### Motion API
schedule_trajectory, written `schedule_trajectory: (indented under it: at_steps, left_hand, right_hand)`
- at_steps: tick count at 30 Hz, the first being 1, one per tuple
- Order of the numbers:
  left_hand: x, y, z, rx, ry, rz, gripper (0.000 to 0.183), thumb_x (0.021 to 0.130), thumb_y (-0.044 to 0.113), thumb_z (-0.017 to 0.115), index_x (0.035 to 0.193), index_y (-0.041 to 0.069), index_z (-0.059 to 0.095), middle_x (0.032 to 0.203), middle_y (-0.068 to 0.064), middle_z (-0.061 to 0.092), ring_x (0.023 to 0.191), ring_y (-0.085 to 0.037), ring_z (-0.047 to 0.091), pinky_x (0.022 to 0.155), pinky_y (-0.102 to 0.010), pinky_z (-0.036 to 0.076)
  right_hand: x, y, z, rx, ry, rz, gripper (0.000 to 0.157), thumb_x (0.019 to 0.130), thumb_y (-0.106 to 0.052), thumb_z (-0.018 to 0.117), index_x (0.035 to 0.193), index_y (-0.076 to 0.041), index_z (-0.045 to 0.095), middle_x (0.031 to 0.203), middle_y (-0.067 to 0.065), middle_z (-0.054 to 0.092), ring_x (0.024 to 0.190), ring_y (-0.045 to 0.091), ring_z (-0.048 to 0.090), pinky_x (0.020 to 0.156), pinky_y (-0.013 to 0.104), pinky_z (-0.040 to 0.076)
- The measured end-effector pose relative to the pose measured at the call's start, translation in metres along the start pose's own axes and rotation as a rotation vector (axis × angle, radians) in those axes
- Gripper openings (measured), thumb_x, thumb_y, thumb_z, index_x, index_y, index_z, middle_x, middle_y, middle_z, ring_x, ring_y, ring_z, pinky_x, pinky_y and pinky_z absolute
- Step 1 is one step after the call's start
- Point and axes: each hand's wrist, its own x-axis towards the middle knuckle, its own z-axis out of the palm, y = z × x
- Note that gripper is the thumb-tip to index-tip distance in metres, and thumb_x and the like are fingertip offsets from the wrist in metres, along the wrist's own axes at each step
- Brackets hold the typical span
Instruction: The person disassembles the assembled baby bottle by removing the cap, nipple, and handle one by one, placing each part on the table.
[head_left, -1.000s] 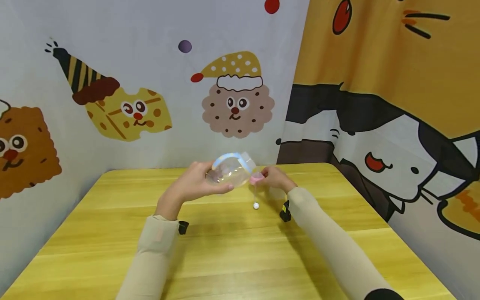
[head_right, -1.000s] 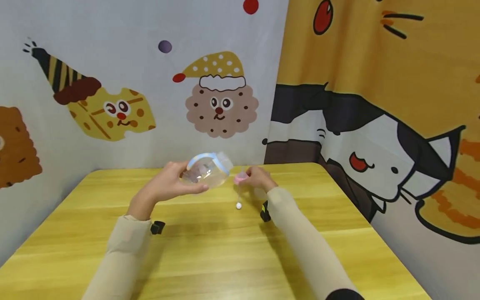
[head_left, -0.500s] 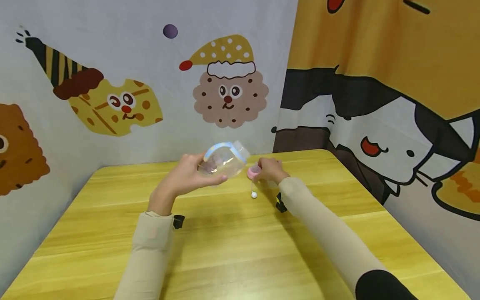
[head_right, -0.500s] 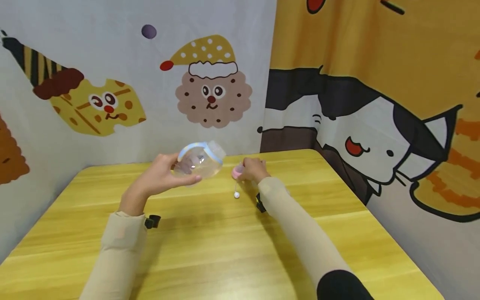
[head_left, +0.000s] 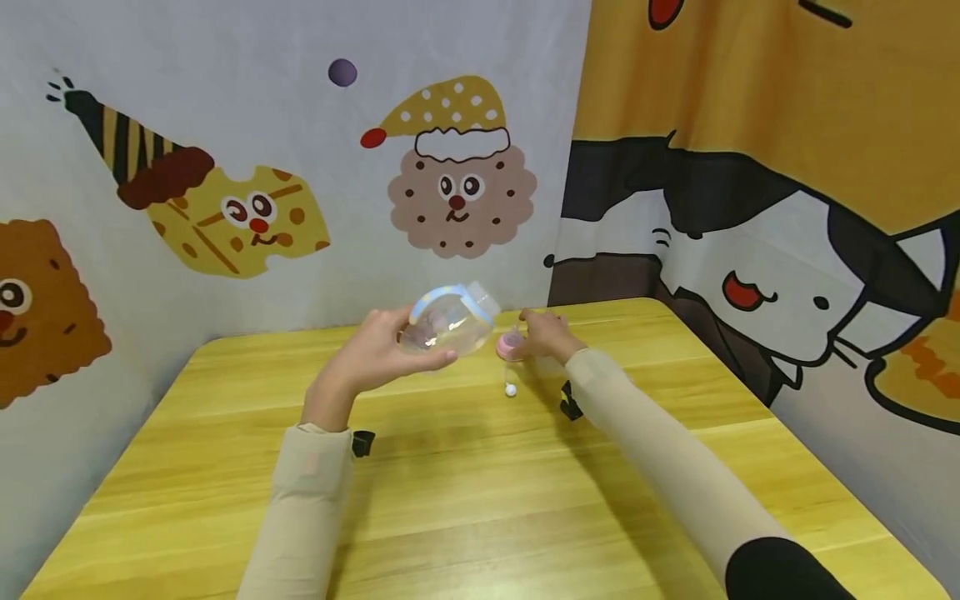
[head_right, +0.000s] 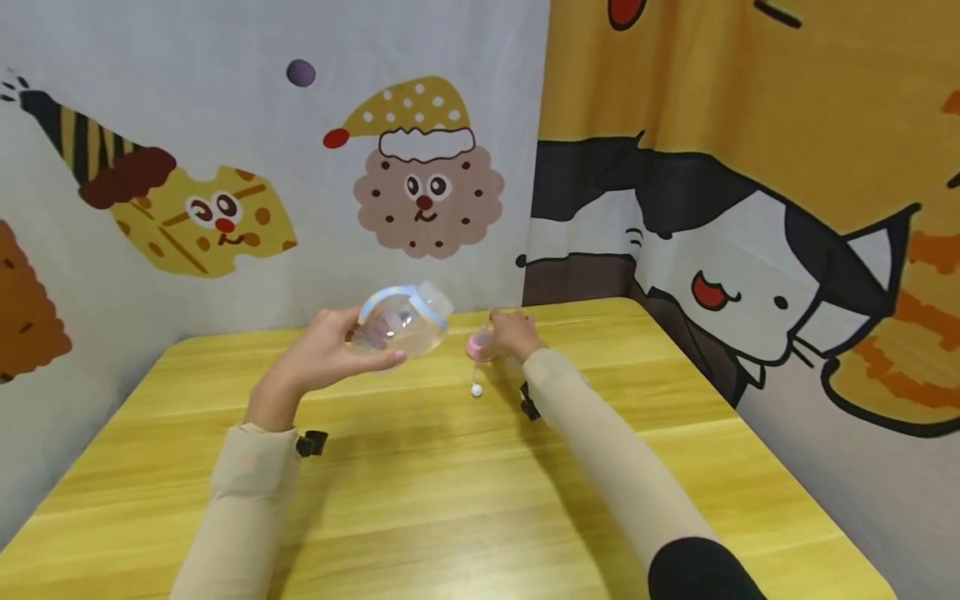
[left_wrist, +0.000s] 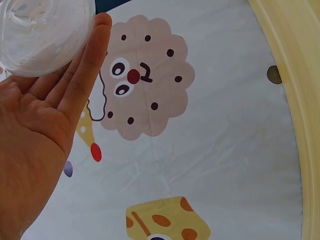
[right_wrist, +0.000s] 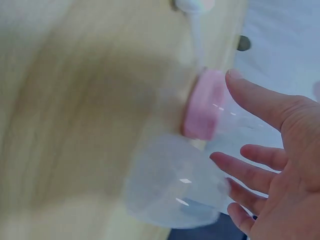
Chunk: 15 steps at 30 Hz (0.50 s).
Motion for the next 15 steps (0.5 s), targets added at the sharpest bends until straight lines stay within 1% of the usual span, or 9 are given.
schedule_trajectory:
  at_steps: [3,7,10,15]
  left_hand:
    - [0.000,0.000,0.000,-0.007,0.003,-0.009,0.051,0.086,0.041,0.088,0.122,0.009,0.071,0.102,-0.004,0.078,0.088,-0.020,0.072,0.078,-0.040,0.060]
    - [-0.002,0.000,0.000,-0.007,0.006,-0.015,0.050,0.086,0.041,0.088,0.122,0.010,0.071,0.103,-0.004,0.078,0.091,-0.020,0.073,0.080,-0.040,0.061]
    - [-0.002,0.000,0.000,-0.002,0.004,-0.021,0.051,0.086,0.042,0.088,0.124,0.011,0.070,0.104,-0.004,0.078,0.091,-0.020,0.073,0.081,-0.040,0.061]
    - [-0.002,0.001,0.002,0.015,0.010,-0.024,0.053,0.087,0.043,0.088,0.125,0.010,0.070,0.103,-0.003,0.078,0.089,-0.019,0.073,0.080,-0.040,0.061]
  right_hand:
    - [-0.003,-0.001,-0.010,-0.017,0.026,-0.018,0.080,0.092,-0.038,0.084,0.155,-0.003,0.048,0.148,0.020,0.060,0.143,0.049,0.043,0.122,0.060,0.024]
    - [-0.010,-0.006,-0.023,0.013,0.072,-0.052,0.077,0.092,-0.039,0.085,0.152,-0.005,0.052,0.142,0.019,0.065,0.137,0.046,0.045,0.115,0.057,0.029]
    - [-0.014,-0.008,-0.029,0.062,0.091,-0.082,0.077,0.091,-0.038,0.086,0.152,-0.007,0.052,0.142,0.019,0.066,0.137,0.043,0.046,0.113,0.057,0.028]
    - [-0.022,-0.011,-0.035,0.145,0.105,-0.132,0.075,0.093,-0.037,0.083,0.152,-0.005,0.051,0.145,0.022,0.063,0.141,0.044,0.047,0.119,0.065,0.022]
